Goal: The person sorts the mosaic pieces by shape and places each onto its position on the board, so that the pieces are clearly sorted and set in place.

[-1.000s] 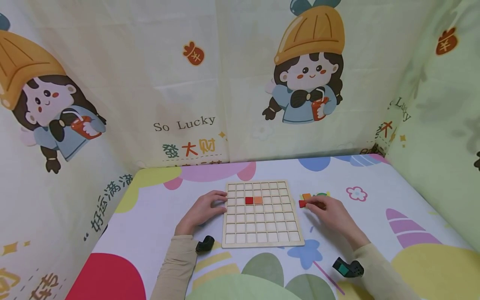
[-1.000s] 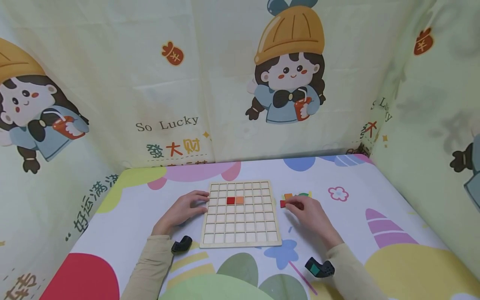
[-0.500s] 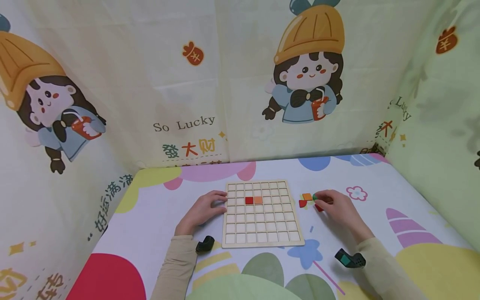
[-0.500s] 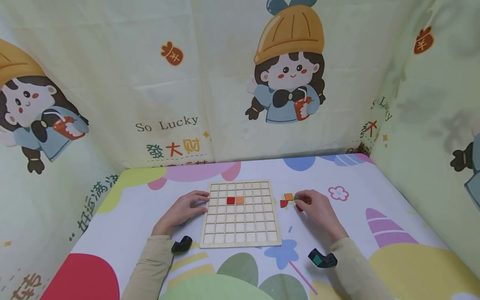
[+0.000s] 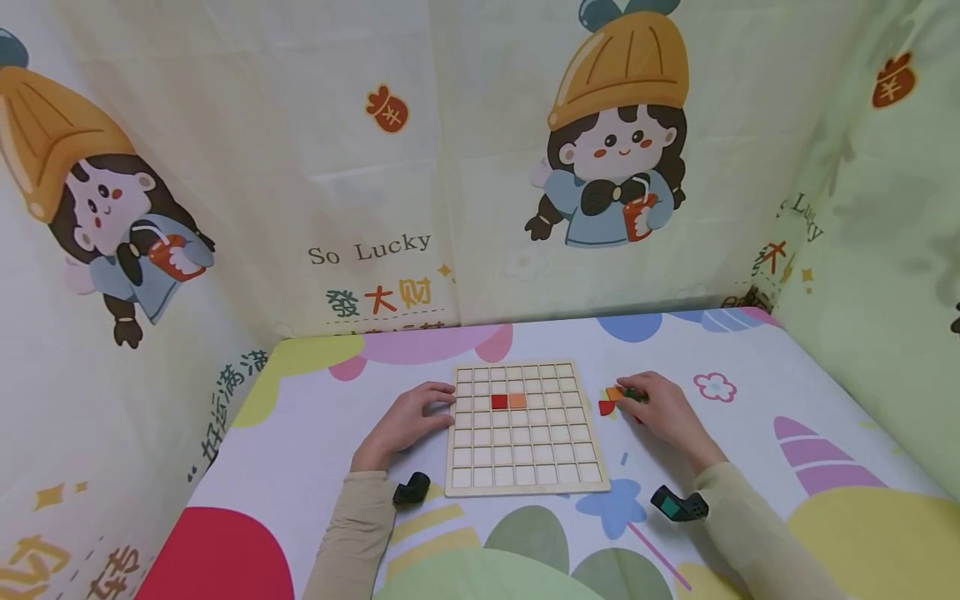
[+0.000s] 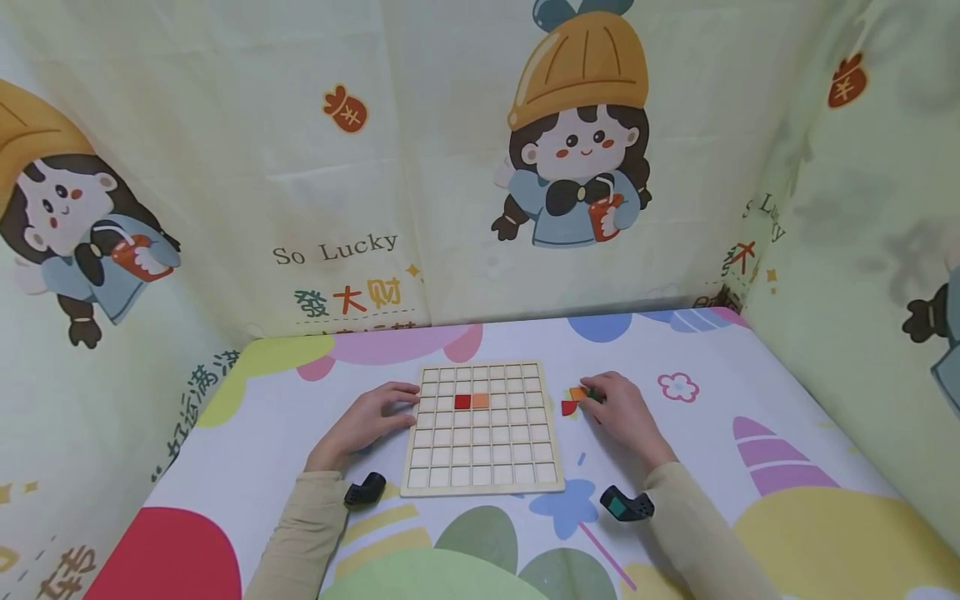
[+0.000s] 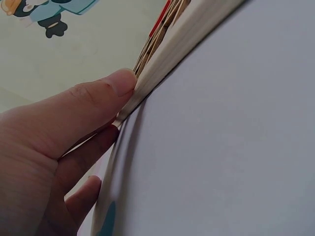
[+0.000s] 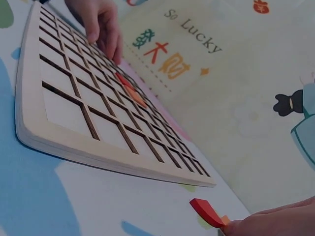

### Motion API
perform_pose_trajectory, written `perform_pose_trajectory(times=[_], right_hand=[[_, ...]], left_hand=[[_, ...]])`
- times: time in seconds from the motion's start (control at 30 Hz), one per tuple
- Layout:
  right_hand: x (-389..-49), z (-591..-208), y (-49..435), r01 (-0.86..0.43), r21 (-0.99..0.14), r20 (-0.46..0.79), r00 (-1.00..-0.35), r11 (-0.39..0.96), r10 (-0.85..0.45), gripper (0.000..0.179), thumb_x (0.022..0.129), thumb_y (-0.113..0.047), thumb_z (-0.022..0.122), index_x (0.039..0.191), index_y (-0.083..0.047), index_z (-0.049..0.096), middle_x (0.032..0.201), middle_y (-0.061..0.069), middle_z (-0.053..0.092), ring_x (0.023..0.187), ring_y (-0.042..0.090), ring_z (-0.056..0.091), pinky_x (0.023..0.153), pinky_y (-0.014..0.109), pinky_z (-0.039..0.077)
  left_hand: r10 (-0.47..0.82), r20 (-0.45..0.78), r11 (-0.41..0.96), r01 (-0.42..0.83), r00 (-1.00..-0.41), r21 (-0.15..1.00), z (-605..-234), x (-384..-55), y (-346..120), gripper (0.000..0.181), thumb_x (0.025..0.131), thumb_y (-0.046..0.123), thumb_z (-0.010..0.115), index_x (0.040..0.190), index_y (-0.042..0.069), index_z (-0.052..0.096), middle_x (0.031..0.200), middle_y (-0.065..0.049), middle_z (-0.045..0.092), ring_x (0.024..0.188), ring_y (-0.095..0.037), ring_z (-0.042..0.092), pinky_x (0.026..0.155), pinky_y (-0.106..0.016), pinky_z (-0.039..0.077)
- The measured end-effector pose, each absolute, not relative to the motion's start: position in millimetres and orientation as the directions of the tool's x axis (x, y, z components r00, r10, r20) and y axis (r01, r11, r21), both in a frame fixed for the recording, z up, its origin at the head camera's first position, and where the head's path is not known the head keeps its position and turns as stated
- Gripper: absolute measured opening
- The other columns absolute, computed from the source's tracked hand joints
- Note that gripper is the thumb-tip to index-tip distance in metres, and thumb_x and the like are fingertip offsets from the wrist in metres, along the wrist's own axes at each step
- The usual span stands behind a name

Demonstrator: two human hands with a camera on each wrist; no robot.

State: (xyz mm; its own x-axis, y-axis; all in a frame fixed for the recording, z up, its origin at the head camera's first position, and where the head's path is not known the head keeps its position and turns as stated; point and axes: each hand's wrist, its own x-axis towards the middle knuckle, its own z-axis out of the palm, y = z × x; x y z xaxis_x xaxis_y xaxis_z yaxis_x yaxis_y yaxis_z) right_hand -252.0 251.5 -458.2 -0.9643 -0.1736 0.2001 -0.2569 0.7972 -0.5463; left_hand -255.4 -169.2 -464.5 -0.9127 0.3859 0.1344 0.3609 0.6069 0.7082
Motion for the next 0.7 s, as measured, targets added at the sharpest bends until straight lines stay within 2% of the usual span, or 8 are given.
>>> perform_pose_trajectory(times=[0.2, 0.53, 0.7], right_hand=[[-253.8, -459.1, 250.7, -0.315, -0.523, 0.231, -0.947, 0.792, -0.225, 0.030, 0.088, -0.010, 0.072, 0.116, 0.000, 0.071, 0.111, 0.020, 0.065, 0.105, 0.039, 0.058, 0.093, 0.057, 0.047], [-258.8, -460.7, 245.4, -0.281, -0.504, 0.227, -0.955, 0.817, -0.188, 0.026, 0.088, -0.013, 0.073, 0.110, 0.001, 0.072, 0.105, 0.018, 0.064, 0.099, 0.035, 0.058, 0.090, 0.053, 0.049], [-260.9, -460.6, 244.1, -0.292, -0.506, 0.247, -0.951, 0.812, -0.188, 0.027, 0.088, -0.013, 0.073, 0.110, 0.002, 0.072, 0.108, 0.020, 0.064, 0.100, 0.037, 0.058, 0.091, 0.055, 0.048]], left_hand=[[0.384, 0.126, 0.610, 0.353, -0.915, 0.709, -463.0, -255.5, -168.3, 0.033, 0.085, 0.017, 0.077, 0.116, 0.007, 0.071, 0.131, 0.001, 0.059, 0.130, -0.024, 0.047, 0.111, -0.046, 0.035], [0.383, 0.124, 0.610, 0.352, -0.915, 0.710, -463.1, -256.4, -168.8, 0.033, 0.085, 0.016, 0.077, 0.116, 0.007, 0.071, 0.132, 0.001, 0.059, 0.130, -0.024, 0.048, 0.111, -0.045, 0.035], [0.385, 0.122, 0.609, 0.351, -0.915, 0.711, -463.4, -256.2, -169.1, 0.033, 0.085, 0.016, 0.077, 0.116, 0.007, 0.071, 0.132, 0.000, 0.059, 0.130, -0.024, 0.047, 0.111, -0.046, 0.034]])
